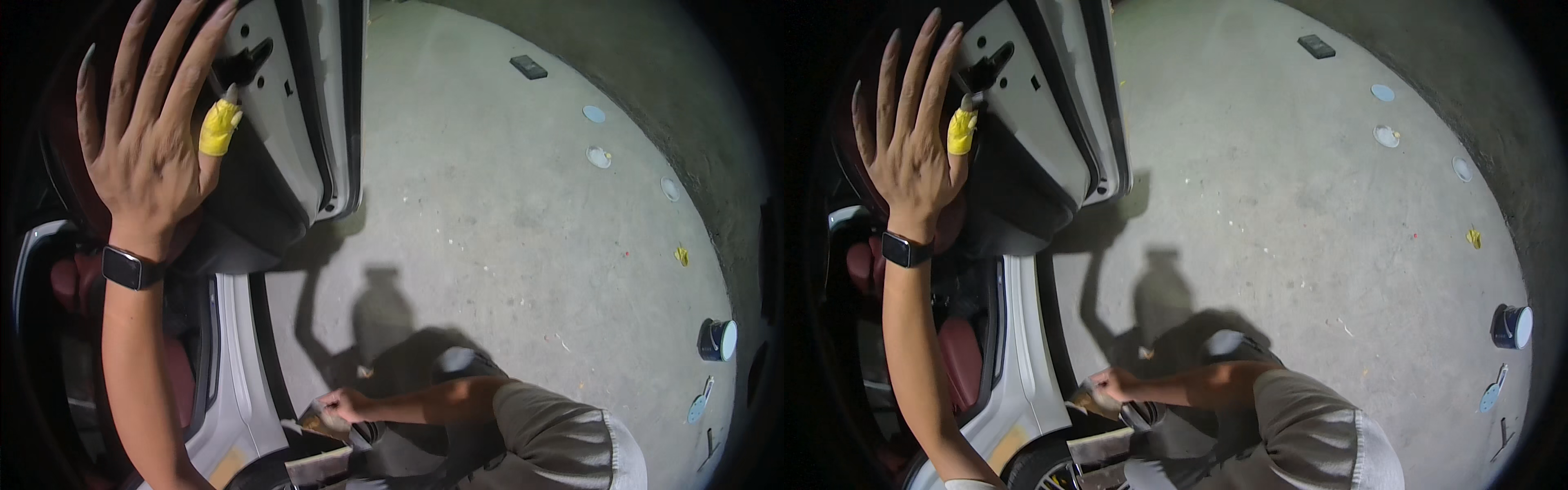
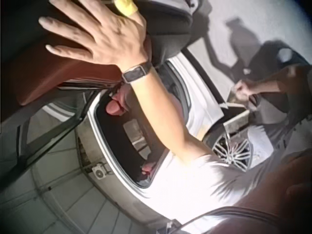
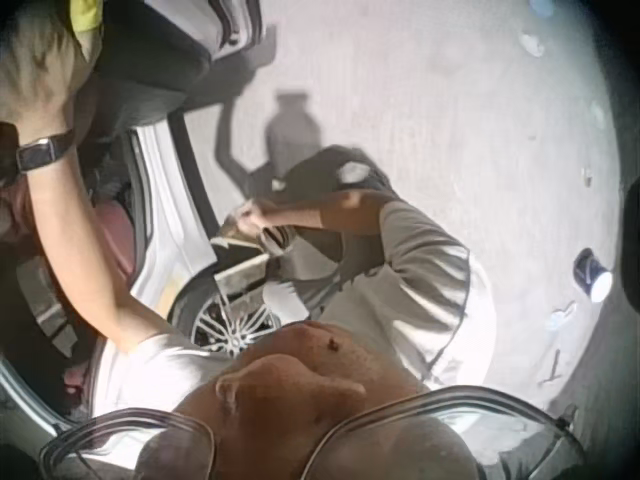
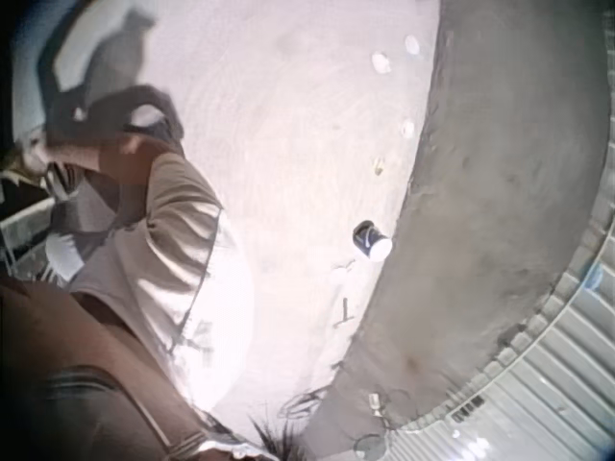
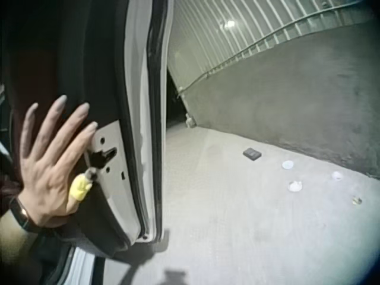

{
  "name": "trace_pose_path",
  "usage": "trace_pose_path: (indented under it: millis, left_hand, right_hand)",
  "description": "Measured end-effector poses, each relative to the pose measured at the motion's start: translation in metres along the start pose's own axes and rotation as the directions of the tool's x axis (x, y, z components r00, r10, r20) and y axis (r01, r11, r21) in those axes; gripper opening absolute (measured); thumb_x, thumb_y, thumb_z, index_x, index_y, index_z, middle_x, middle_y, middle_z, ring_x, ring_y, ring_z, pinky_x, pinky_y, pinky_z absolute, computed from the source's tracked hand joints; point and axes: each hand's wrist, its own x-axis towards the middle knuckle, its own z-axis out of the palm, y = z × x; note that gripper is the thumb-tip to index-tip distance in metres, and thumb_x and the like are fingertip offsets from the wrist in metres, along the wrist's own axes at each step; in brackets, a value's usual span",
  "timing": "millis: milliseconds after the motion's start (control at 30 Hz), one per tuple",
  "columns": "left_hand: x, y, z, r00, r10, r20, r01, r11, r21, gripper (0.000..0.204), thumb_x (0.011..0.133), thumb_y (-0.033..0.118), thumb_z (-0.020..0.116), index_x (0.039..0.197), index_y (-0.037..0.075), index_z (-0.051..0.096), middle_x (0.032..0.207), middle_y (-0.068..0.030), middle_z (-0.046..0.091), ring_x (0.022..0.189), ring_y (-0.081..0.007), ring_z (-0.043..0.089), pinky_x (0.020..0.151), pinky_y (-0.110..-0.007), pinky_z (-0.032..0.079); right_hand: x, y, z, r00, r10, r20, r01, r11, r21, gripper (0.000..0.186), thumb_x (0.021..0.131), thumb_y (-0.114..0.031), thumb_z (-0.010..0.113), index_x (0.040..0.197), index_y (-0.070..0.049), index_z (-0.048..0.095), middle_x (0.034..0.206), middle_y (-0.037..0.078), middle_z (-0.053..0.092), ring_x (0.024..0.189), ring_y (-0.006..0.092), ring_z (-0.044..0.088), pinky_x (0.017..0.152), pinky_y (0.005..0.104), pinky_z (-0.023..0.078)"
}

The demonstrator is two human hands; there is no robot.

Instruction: The person applies yellow body filler to a white car's wheel arch using a spreader, then smooths and levels the filler with a sanding block. The person repeatedly applies and sands the filler to achieve a smooth surface.

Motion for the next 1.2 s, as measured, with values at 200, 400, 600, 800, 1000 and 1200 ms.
trace_pose_path:
  millis: [200,400,600,800,1000,1200]
  left_hand:
    - [0.018,0.004,0.042,0.983,-0.016,0.185,-0.015,0.987,0.161,0.059,0.104,0.045,0.045,0.161,0.036,0.048,0.169,0.0013,0.045,0.159,-0.0195,0.036,0.134,-0.044,0.017]
    - [-0.005,0.011,0.11,0.894,-0.147,0.424,0.214,0.97,-0.114,0.049,0.102,0.033,0.057,0.15,0.021,0.06,0.152,-0.0076,0.061,0.143,-0.0244,0.054,0.123,-0.046,0.037]
    - [-0.035,0.106,0.086,0.892,-0.412,0.188,0.44,0.885,-0.149,0.046,0.101,0.032,0.059,0.144,0.017,0.063,0.15,-0.0083,0.062,0.142,-0.0265,0.055,0.123,-0.046,0.04]
    - [-0.06,0.174,0.038,0.89,-0.454,0.044,0.437,0.818,-0.375,0.043,0.099,0.031,0.061,0.138,0.012,0.065,0.148,-0.009,0.063,0.141,-0.0286,0.056,0.122,-0.046,0.042]
    - [-0.19,0.221,-0.103,0.869,-0.46,0.184,0.448,0.569,-0.69,0.041,0.098,0.03,0.063,0.133,0.008,0.068,0.147,-0.0096,0.064,0.14,-0.0307,0.058,0.122,-0.045,0.044]
    - [-0.404,0.22,-0.424,0.101,-0.457,0.884,0.937,0.343,0.071,0.06,0.085,0.016,0.072,0.143,0.001,0.062,0.16,-0.0157,0.053,0.154,-0.0341,0.044,0.125,-0.052,0.035]
  right_hand:
    - [0.022,0.023,-0.017,0.999,0.025,-0.026,-0.025,1.0,-0.014,0.047,0.097,-0.021,0.073,0.139,-0.002,0.069,0.135,0.016,0.074,0.122,0.0225,0.071,0.106,0.0324,0.052]
    - [0.054,0.067,-0.024,0.992,-0.076,-0.104,0.075,0.997,-0.017,0.015,0.095,-0.006,0.071,0.108,-0.004,0.076,0.102,0.002,0.074,0.091,0.0098,0.062,0.079,0.0309,0.053]
    - [0.034,0.048,-0.086,0.972,-0.021,-0.234,0.052,0.99,0.129,0.028,0.096,-0.018,0.066,0.112,0.003,0.072,0.1,0.021,0.074,0.087,0.0289,0.071,0.075,0.043,0.056]
    - [0.03,0.008,-0.092,0.968,0.214,-0.133,-0.145,0.904,0.402,0.029,0.1,-0.017,0.064,0.12,0.003,0.07,0.11,0.018,0.074,0.095,0.0259,0.07,0.081,0.0403,0.056]
    - [0.063,0.034,-0.082,0.952,0.291,-0.101,-0.206,0.846,0.492,0.031,0.103,-0.016,0.063,0.128,0.002,0.068,0.119,0.014,0.073,0.103,0.0228,0.07,0.088,0.0377,0.056]
    - [0.083,0.035,-0.036,0.973,0.229,-0.028,-0.169,0.79,0.589,0.037,0.107,-0.013,0.061,0.139,0.005,0.062,0.132,0.011,0.07,0.118,0.0214,0.068,0.1,0.0367,0.055]
